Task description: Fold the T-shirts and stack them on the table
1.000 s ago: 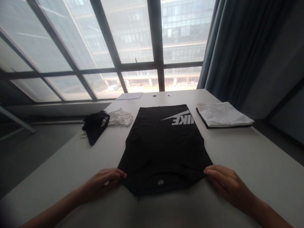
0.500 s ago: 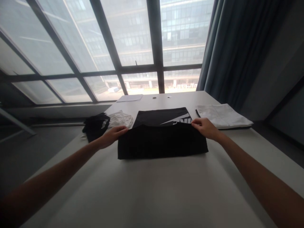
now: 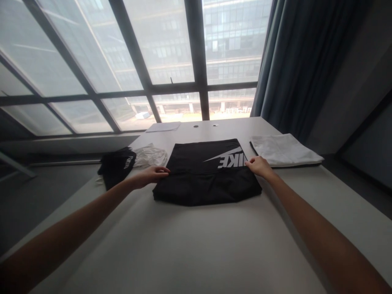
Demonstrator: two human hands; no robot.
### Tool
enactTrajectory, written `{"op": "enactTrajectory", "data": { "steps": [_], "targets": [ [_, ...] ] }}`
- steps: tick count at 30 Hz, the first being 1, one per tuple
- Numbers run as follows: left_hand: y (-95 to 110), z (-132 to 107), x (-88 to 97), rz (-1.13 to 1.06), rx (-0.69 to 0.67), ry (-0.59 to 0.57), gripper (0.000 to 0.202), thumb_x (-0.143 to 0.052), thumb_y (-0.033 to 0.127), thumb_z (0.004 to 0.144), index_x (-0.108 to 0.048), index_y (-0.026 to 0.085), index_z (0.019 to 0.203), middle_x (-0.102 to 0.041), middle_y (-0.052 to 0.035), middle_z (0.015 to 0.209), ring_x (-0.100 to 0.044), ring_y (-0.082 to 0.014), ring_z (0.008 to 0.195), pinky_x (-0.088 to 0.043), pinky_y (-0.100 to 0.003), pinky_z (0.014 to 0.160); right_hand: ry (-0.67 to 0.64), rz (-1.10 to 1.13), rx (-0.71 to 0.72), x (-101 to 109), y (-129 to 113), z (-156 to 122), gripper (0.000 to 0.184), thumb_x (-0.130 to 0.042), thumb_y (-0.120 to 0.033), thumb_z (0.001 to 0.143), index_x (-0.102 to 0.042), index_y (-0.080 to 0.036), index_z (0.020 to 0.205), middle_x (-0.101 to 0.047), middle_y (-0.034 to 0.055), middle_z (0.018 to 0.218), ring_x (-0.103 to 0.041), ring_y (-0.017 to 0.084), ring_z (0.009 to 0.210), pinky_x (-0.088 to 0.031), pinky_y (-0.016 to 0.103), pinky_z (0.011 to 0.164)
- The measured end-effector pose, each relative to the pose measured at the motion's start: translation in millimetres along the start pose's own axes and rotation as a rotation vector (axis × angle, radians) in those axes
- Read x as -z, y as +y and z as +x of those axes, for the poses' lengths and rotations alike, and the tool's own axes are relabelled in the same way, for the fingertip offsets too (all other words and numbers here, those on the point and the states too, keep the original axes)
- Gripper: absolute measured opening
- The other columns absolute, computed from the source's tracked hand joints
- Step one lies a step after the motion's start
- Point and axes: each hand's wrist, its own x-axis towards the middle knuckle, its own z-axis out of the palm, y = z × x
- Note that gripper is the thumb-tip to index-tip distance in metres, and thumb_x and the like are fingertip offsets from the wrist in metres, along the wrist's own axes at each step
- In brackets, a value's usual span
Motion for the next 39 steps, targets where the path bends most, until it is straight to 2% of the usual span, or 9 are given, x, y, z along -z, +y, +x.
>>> {"op": "enactTrajectory", "data": {
  "steps": [4,7,10,14,17,25,29,34,39],
  "targets": [
    [6,5,3.0,0.056,0.071,-0.007,0.059,-0.092,0.047,0.055,-0.075,0.016,0.102,-0.071,-0.0063,0.088,-0.064,-0.0160,0.068,-0.053,-0.025,0.060,-0.129,0.000,-0.114,-1,-4,-6,0.037,-0.073,-0.047,0.077,-0.069,-0.014,0.059,-0.061,0.0062,0.048,-0.059,0.018,0.049,-0.042,0.026,0.047],
    [13,6,0.4,0.058,0.030,0.008,0.057,-0.094,0.039,0.049,-0.075,0.016,0.097,-0.071,-0.0059,0.086,-0.066,-0.0188,0.074,-0.053,-0.026,0.062,-0.132,0.128,-0.048,-4,-10,-9,0.023,-0.081,-0.033,0.067,-0.070,-0.013,0.061,-0.064,0.0049,0.054,-0.059,0.016,0.052,-0.043,0.024,0.048],
    [19,5,0.2,0.056,-0.074,0.059,0.055,-0.094,0.037,0.048,-0.075,0.015,0.096,-0.071,-0.0063,0.086,-0.067,-0.0217,0.079,-0.054,-0.029,0.065,-0.088,0.209,0.021,0,-14,-10,0.018,-0.082,-0.023,0.063,-0.075,-0.012,0.075,-0.069,0.0049,0.064,-0.062,0.015,0.060,-0.046,0.022,0.052],
    [22,10,6.2,0.044,-0.303,0.165,0.054,-0.089,0.041,0.058,-0.073,0.016,0.103,-0.072,-0.0097,0.102,-0.067,-0.0254,0.094,-0.054,-0.032,0.074,-0.061,0.436,0.091,11,-15,-1,0.027,-0.079,-0.025,0.069,-0.075,-0.011,0.091,-0.070,0.0057,0.070,-0.063,0.015,0.062,-0.047,0.021,0.052],
    [16,23,5.8,0.055,-0.379,0.269,0.052,-0.087,0.043,0.060,-0.072,0.013,0.100,-0.072,-0.0095,0.104,-0.065,-0.0270,0.102,-0.052,-0.032,0.079,-0.027,0.527,0.076,11,-14,11,0.028,-0.079,-0.025,0.069,-0.073,-0.011,0.093,-0.071,0.0061,0.073,-0.064,0.015,0.062,-0.048,0.021,0.052],
    [-12,59,-8.7,0.076,-0.383,0.319,0.052,-0.087,0.045,0.054,-0.072,0.013,0.091,-0.072,-0.0101,0.092,-0.064,-0.0277,0.100,-0.053,-0.036,0.083,0.007,0.442,-0.012,-20,-8,31,0.020,-0.078,-0.019,0.067,-0.073,-0.010,0.085,-0.067,0.0037,0.064,-0.061,0.013,0.055,-0.048,0.021,0.050],
    [-16,61,-6.0,0.112,-0.421,0.334,0.048,-0.083,0.045,0.060,-0.072,0.014,0.094,-0.071,-0.0098,0.097,-0.065,-0.0259,0.100,-0.053,-0.038,0.087,0.015,0.394,0.019,-23,-5,34,0.027,-0.073,-0.019,0.073,-0.074,-0.010,0.098,-0.070,0.0047,0.071,-0.063,0.014,0.060,-0.049,0.022,0.055],
    [-15,59,-8.1,0.231,-0.450,0.356,0.039,-0.076,0.042,0.067,-0.070,0.015,0.094,-0.071,-0.0099,0.099,-0.066,-0.0260,0.100,-0.053,-0.040,0.092,0.054,0.234,0.022,-27,-5,40,0.023,-0.072,-0.018,0.073,-0.075,-0.009,0.094,-0.070,0.0050,0.071,-0.063,0.015,0.062,-0.050,0.023,0.060],
    [-8,53,-16.1,0.402,-0.463,0.380,0.035,-0.071,0.035,0.072,-0.069,0.016,0.101,-0.069,-0.0113,0.109,-0.066,-0.0300,0.106,-0.051,-0.047,0.099,0.104,0.055,0.023,-25,-13,38,0.030,-0.070,-0.023,0.079,-0.073,-0.011,0.107,-0.074,0.0121,0.092,-0.069,0.024,0.087,-0.052,0.033,0.083]
  ]
}}
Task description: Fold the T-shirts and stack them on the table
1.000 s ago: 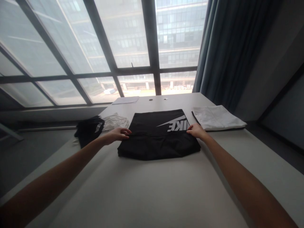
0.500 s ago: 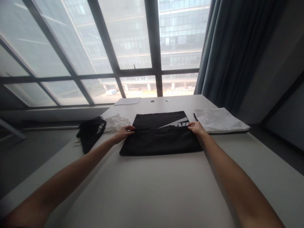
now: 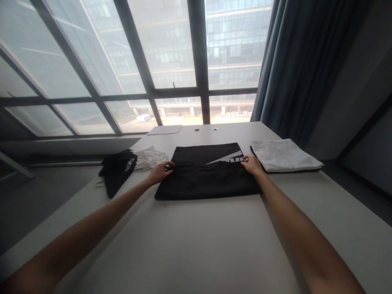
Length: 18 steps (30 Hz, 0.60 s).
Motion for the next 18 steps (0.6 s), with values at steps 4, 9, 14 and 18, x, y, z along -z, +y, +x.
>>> {"op": "enactTrajectory", "data": {
  "steps": [4,9,14,18],
  "targets": [
    [27,-13,-11.0,0.154,-0.119,-0.027,0.042,-0.061,0.034,0.085,-0.064,0.020,0.125,-0.054,-0.0100,0.143,-0.047,-0.0296,0.136,-0.031,-0.046,0.119,0.066,-0.200,0.138,-8,-22,-24,0.038,-0.057,-0.028,0.091,-0.067,-0.010,0.123,-0.066,0.0204,0.127,-0.059,0.032,0.120,-0.042,0.041,0.104],
    [54,-43,-40.2,0.498,-0.172,-0.276,0.054,-0.040,0.044,0.101,-0.046,0.020,0.149,-0.036,-0.0099,0.160,-0.025,-0.0319,0.150,-0.021,-0.054,0.121,-0.053,-0.438,0.386,-39,-46,-77,0.049,-0.041,-0.035,0.100,-0.055,-0.010,0.140,-0.048,0.0179,0.151,-0.041,0.030,0.141,-0.033,0.042,0.114],
    [48,-69,-56.3,0.602,-0.051,-0.276,0.066,-0.030,0.058,0.103,-0.032,0.021,0.158,-0.021,-0.0089,0.165,-0.014,-0.0320,0.153,-0.017,-0.053,0.121,-0.190,-0.471,0.335,-53,-39,-94,0.060,-0.035,-0.046,0.102,-0.043,-0.011,0.150,-0.033,0.0149,0.161,-0.024,0.028,0.151,-0.023,0.050,0.120],
    [45,-76,-58.2,0.613,-0.047,-0.236,0.067,-0.026,0.059,0.103,-0.032,0.020,0.158,-0.021,-0.0078,0.165,-0.014,-0.0297,0.153,-0.017,-0.050,0.122,-0.129,-0.403,0.386,-50,-23,-86,0.059,-0.031,-0.046,0.103,-0.047,-0.012,0.148,-0.038,0.0133,0.159,-0.027,0.026,0.150,-0.023,0.045,0.121]
  ]
}}
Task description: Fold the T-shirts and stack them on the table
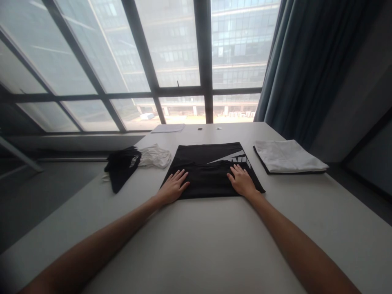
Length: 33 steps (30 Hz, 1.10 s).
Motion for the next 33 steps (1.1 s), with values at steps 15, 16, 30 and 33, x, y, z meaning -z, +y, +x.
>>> {"op": "enactTrajectory", "data": {
  "steps": [15,16,30,33],
  "targets": [
    [-12,1,5.9,0.004,0.029,0.004,0.070,-0.030,0.059,0.102,-0.034,0.016,0.156,-0.021,-0.0109,0.165,-0.015,-0.0311,0.153,-0.020,-0.051,0.120,-0.066,-0.166,-0.172,2,27,-8,0.068,-0.028,-0.049,0.101,-0.037,-0.005,0.153,-0.028,0.0162,0.162,-0.023,0.027,0.151,-0.020,0.048,0.121],
    [-13,1,5.2,0.007,0.028,0.008,0.070,-0.030,0.060,0.102,-0.034,0.016,0.156,-0.021,-0.0107,0.165,-0.014,-0.0314,0.153,-0.020,-0.051,0.120,-0.069,-0.168,-0.189,2,26,-9,0.069,-0.028,-0.050,0.101,-0.036,-0.005,0.153,-0.028,0.0165,0.162,-0.023,0.027,0.151,-0.020,0.048,0.121],
    [-18,6,-0.2,0.016,0.016,0.017,0.070,-0.031,0.061,0.101,-0.034,0.019,0.157,-0.022,-0.0096,0.165,-0.015,-0.0313,0.153,-0.020,-0.051,0.120,0.257,-0.157,0.023,20,-14,-15,0.055,-0.030,-0.035,0.102,-0.047,-0.008,0.147,-0.039,0.0147,0.158,-0.025,0.025,0.150,-0.018,0.044,0.122],
    [-20,7,4.8,-0.011,0.010,0.001,0.072,-0.032,0.063,0.100,-0.035,0.018,0.156,-0.023,-0.0103,0.164,-0.016,-0.0312,0.153,-0.020,-0.050,0.121,0.074,-0.111,0.029,12,-17,-13,0.056,-0.033,-0.041,0.102,-0.045,-0.014,0.149,-0.035,0.0120,0.160,-0.024,0.025,0.151,-0.018,0.047,0.122]
  ]
}}
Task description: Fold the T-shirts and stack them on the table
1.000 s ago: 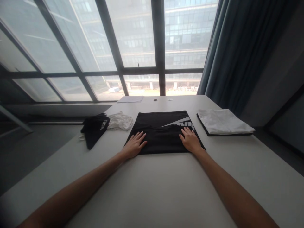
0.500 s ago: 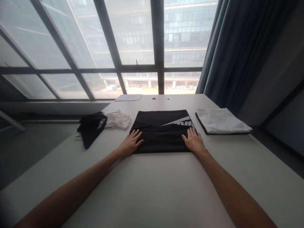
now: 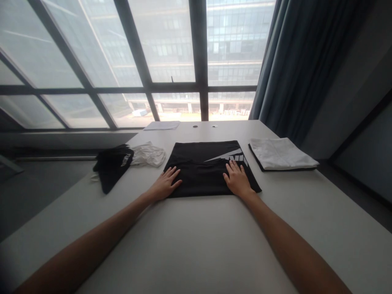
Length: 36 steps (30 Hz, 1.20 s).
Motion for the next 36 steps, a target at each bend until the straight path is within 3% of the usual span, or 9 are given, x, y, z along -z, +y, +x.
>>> {"op": "enactTrajectory", "data": {
  "steps": [4,9,12,19,36],
  "targets": [
    [-6,6,6.7,-0.034,0.016,0.017,0.071,-0.031,0.062,0.100,-0.037,0.019,0.155,-0.028,-0.0098,0.163,-0.020,-0.0303,0.152,-0.022,-0.051,0.120,-0.161,0.036,-0.063,-8,9,0,0.058,-0.036,-0.044,0.101,-0.044,-0.014,0.150,-0.035,0.0133,0.160,-0.026,0.026,0.150,-0.021,0.049,0.121],
    [-13,12,2.3,-0.001,0.044,-0.013,0.069,-0.031,0.058,0.101,-0.033,0.019,0.157,-0.021,-0.0093,0.165,-0.016,-0.0320,0.153,-0.020,-0.056,0.119,-0.068,0.056,-0.069,-3,19,2,0.057,-0.035,-0.044,0.101,-0.052,-0.011,0.144,-0.042,0.0157,0.156,-0.032,0.026,0.147,-0.024,0.045,0.120],
    [-14,12,-0.6,0.005,0.039,-0.032,0.069,-0.031,0.059,0.101,-0.031,0.019,0.158,-0.018,-0.0094,0.166,-0.013,-0.0319,0.153,-0.019,-0.056,0.119,0.007,0.023,-0.059,-1,31,6,0.055,-0.035,-0.040,0.101,-0.051,-0.011,0.145,-0.040,0.0142,0.157,-0.029,0.026,0.149,-0.021,0.043,0.121],
    [-11,9,2.5,0.004,0.059,-0.050,0.070,-0.028,0.060,0.101,-0.029,0.020,0.158,-0.015,-0.0092,0.166,-0.011,-0.0318,0.154,-0.016,-0.056,0.120,-0.146,-0.029,-0.176,-7,52,8,0.065,-0.033,-0.046,0.100,-0.039,-0.009,0.152,-0.029,0.0145,0.162,-0.023,0.027,0.151,-0.022,0.049,0.121],
    [-11,8,2.6,-0.004,0.072,-0.050,0.070,-0.029,0.060,0.101,-0.029,0.021,0.159,-0.014,-0.0093,0.166,-0.012,-0.0316,0.153,-0.017,-0.056,0.119,-0.132,-0.022,-0.239,-9,52,7,0.069,-0.031,-0.051,0.099,-0.037,-0.009,0.153,-0.029,0.0143,0.162,-0.023,0.027,0.151,-0.020,0.052,0.120]
  ]
}}
